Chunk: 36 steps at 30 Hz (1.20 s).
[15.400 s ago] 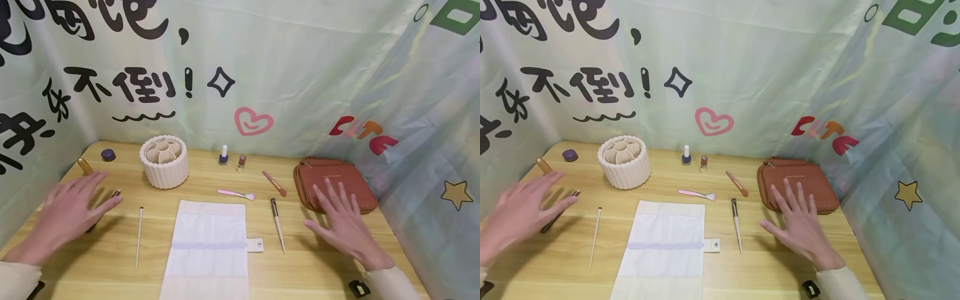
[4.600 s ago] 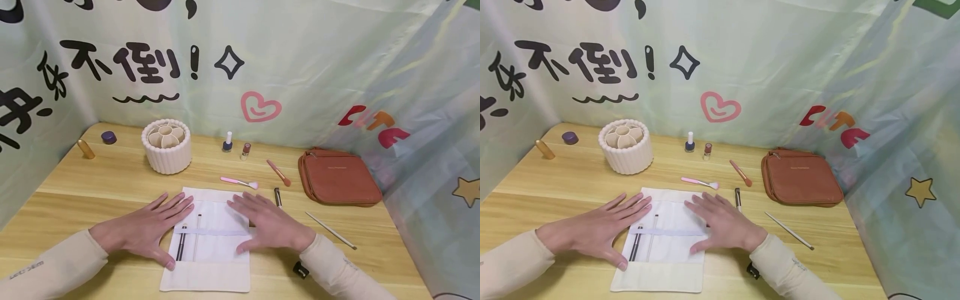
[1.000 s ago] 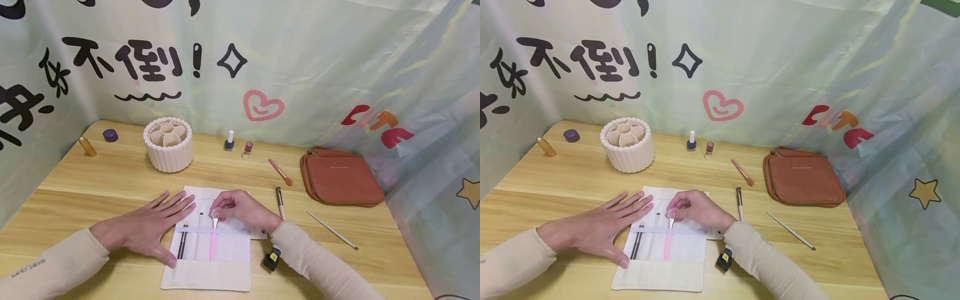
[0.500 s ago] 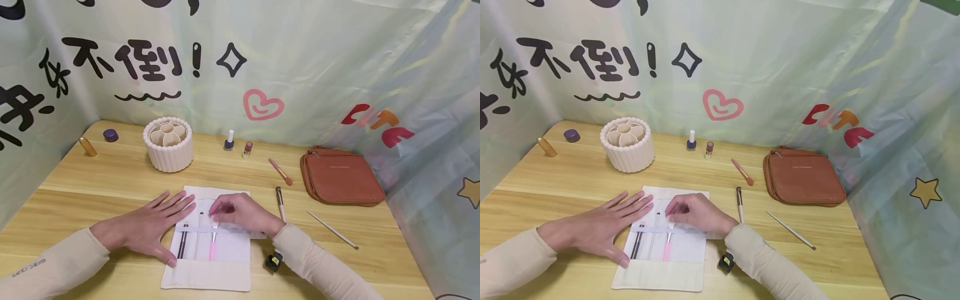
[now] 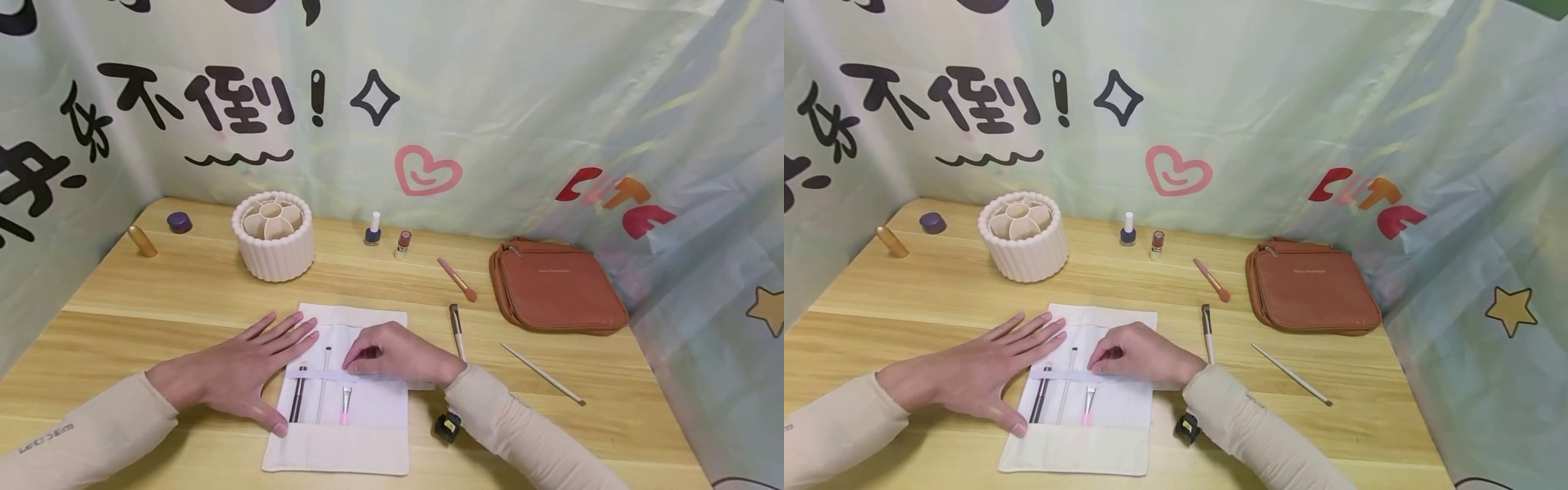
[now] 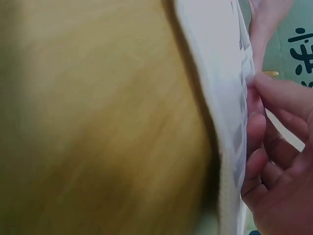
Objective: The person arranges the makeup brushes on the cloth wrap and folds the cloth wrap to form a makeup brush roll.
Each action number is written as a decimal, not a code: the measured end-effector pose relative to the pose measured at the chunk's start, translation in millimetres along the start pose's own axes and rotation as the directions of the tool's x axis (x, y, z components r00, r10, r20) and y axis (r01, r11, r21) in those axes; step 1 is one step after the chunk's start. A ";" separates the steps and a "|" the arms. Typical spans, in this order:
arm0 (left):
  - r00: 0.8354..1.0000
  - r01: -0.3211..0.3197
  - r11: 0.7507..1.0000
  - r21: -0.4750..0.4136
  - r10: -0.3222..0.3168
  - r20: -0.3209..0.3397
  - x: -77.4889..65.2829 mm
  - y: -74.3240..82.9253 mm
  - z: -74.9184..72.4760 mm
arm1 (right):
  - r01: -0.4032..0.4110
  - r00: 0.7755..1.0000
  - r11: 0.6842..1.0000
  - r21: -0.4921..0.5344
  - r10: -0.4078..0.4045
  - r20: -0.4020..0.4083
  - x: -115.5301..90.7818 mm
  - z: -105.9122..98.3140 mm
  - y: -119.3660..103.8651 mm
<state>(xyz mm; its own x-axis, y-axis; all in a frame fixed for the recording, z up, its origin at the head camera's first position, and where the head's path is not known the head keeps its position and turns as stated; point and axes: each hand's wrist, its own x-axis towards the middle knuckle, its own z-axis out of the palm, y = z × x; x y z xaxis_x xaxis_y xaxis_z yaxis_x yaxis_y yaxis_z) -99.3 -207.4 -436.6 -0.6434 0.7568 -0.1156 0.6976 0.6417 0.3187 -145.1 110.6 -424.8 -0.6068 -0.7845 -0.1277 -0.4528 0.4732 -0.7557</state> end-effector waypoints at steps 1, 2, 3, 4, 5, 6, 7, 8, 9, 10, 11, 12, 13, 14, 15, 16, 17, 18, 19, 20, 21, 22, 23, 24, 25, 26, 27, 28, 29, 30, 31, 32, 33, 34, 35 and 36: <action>1.000 0.000 1.000 0.002 0.000 0.000 0.0 0.0 0.1 | 0.010 1.000 1.000 -0.005 -0.010 0.013 -0.2 -0.2 -0.4; 1.000 0.000 1.000 0.002 0.000 0.000 0.0 0.0 0.1 | 0.018 1.000 1.000 -0.007 -0.018 0.025 -0.4 -0.2 -0.8; 1.000 0.001 1.000 0.003 -0.001 0.000 0.0 0.0 0.2 | 0.024 0.999 1.000 -0.009 -0.024 0.036 -0.8 -0.4 -1.2; 1.000 0.001 1.000 0.003 -0.001 0.001 -0.1 0.0 0.2 | 0.023 0.999 1.000 -0.009 -0.023 0.044 -1.5 -0.5 -1.7; 1.000 0.002 1.000 0.002 -0.002 0.002 -0.1 0.0 0.1 | 0.026 0.998 1.000 -0.010 -0.026 0.049 -1.8 -0.6 -1.9; 1.000 0.001 1.000 0.001 -0.001 0.003 -0.1 0.1 0.0 | 0.028 0.998 1.000 -0.013 -0.027 0.053 -2.3 -0.8 -2.2; 1.000 0.002 1.000 -0.004 -0.002 0.005 -0.3 0.1 -0.1 | 0.031 0.998 0.999 -0.018 -0.030 0.053 -2.7 -1.0 -2.6; 1.000 0.002 1.000 -0.007 -0.002 0.005 -0.5 0.0 -0.2 | 0.036 0.998 0.999 -0.025 -0.035 0.049 -3.0 -1.5 -2.7; 1.000 0.001 1.000 -0.010 -0.001 0.005 -0.6 0.1 -0.4 | 0.036 0.999 0.999 -0.030 -0.034 0.040 -3.7 -2.5 -2.9; 1.000 0.001 1.000 -0.013 -0.001 0.005 -0.6 0.0 -0.5 | 0.040 0.999 0.999 -0.036 -0.039 0.026 -4.5 -3.9 -2.6; 1.000 0.000 1.000 -0.015 0.000 0.004 -0.6 0.1 -0.6 | 0.041 0.999 0.999 -0.034 -0.041 0.006 -5.7 -6.1 -2.3; 1.000 -0.001 1.000 -0.015 0.001 0.004 -0.5 0.0 -0.7 | 0.033 0.999 0.999 -0.034 -0.034 -0.018 -7.6 -9.0 -1.8; 1.000 -0.002 1.000 -0.013 0.002 0.002 -0.3 0.0 -0.6 | 0.020 0.999 0.999 -0.031 -0.022 -0.048 -9.9 -12.5 -0.9; 1.000 -0.004 1.000 -0.010 0.004 0.000 -0.1 0.0 -0.5 | 0.003 0.997 1.000 -0.027 -0.005 -0.082 -12.7 -16.7 0.5; 1.000 -0.006 1.000 -0.008 0.006 -0.002 0.2 0.0 -0.3 | -0.016 0.993 1.000 -0.018 0.014 -0.118 -16.1 -21.5 2.3; 1.000 -0.007 1.000 -0.005 0.007 -0.005 0.3 -0.1 -0.1 | -0.032 0.988 0.999 -0.015 0.029 -0.154 -20.2 -26.9 4.9; 1.000 -0.008 1.000 -0.002 0.008 -0.007 0.4 -0.1 0.0 | -0.056 0.980 0.998 -0.013 0.052 -0.190 -24.8 -32.6 8.0; 1.000 -0.009 1.000 0.001 0.009 -0.009 0.4 0.0 0.2 | -0.085 0.971 0.996 -0.013 0.080 -0.224 -30.2 -38.4 11.3; 1.000 -0.010 1.000 0.001 0.010 -0.011 0.3 0.1 0.3 | -0.109 0.961 0.994 -0.014 0.102 -0.258 -35.9 -44.4 15.3; 1.000 -0.010 1.000 0.000 0.010 -0.011 0.2 0.2 0.3 | -0.131 0.949 0.991 -0.014 0.121 -0.290 -41.8 -50.7 19.5; 1.000 -0.010 1.000 0.001 0.010 -0.012 0.0 0.3 0.3 | -0.154 0.936 0.988 -0.013 0.142 -0.321 -48.0 -56.7 23.7; 1.000 -0.010 1.000 -0.001 0.010 -0.012 0.1 0.5 0.1 | -0.184 0.921 0.983 -0.012 0.168 -0.352 -54.8 -62.6 28.0; 1.000 -0.011 1.000 -0.002 0.011 -0.013 0.1 0.8 -0.1 | -0.214 0.905 0.977 -0.006 0.195 -0.379 -61.3 -68.3 32.5; 1.000 -0.012 1.000 -0.002 0.012 -0.013 0.1 1.0 -0.2 | -0.250 0.885 0.968 0.001 0.229 -0.405 -67.7 -73.6 36.2; 1.000 -0.012 1.000 -0.001 0.012 -0.014 0.1 1.2 -0.3 | -0.286 0.865 0.958 0.003 0.260 -0.430 -73.8 -78.2 40.0; 1.000 -0.014 1.000 0.000 0.014 -0.016 0.1 1.2 -0.3 | -0.321 0.845 0.947 0.008 0.290 -0.450 -79.5 -82.3 43.1; 1.000 -0.015 1.000 -0.001 0.015 -0.018 0.0 1.2 -0.5 | -0.355 0.825 0.935 0.009 0.318 -0.468 -84.7 -85.5 46.3; 1.000 -0.015 1.000 0.000 0.015 -0.020 -0.4 1.1 -0.6 | -0.385 0.807 0.923 0.008 0.341 -0.481 -89.0 -87.7 49.8; 1.000 -0.016 1.000 0.002 0.016 -0.021 -0.6 1.0 -0.6 | -0.409 0.794 0.912 0.009 0.361 -0.489 -92.5 -89.4 53.1; 1.000 -0.017 1.000 0.004 0.017 -0.022 -0.8 0.9 -0.5 | -0.435 0.781 0.900 0.010 0.383 -0.494 -95.6 -90.3 55.5; 1.000 -0.018 1.000 0.006 0.018 -0.024 -0.9 0.8 -0.5 | -0.453 0.773 0.891 0.007 0.397 -0.495 -98.0 -90.6 58.1; 1.000 -0.019 1.000 0.006 0.019 -0.025 -0.9 0.7 -0.5 | -0.468 0.768 0.884 0.004 0.408 -0.494 -99.6 -90.4 60.4; 0.999 -0.020 1.000 0.008 0.020 -0.025 -0.9 0.7 -0.5 | -0.483 0.763 0.876 -0.002 0.419 -0.492 -100.6 -89.9 62.4; 0.999 -0.020 1.000 0.010 0.021 -0.024 -0.8 0.7 -0.4 | -0.497 0.759 0.868 -0.007 0.431 -0.488 -101.0 -89.2 64.2; 0.999 -0.021 1.000 0.010 0.021 -0.024 -0.7 0.7 -0.3 | -0.510 0.757 0.860 -0.015 0.441 -0.482 -101.2 -88.5 65.0; 1.000 -0.021 1.000 0.011 0.022 -0.023 -0.5 0.7 -0.2 | -0.520 0.756 0.854 -0.021 0.448 -0.477 -100.9 -87.7 65.3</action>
<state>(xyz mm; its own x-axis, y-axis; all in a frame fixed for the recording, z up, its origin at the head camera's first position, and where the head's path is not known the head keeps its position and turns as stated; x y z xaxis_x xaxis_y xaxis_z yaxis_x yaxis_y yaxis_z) -98.5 -207.3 -436.1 -0.6352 0.7674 -0.0870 0.7146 0.6268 0.3106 -170.7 255.7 -404.9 -0.9732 -0.1901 -0.1291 -0.0852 0.8204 -0.5653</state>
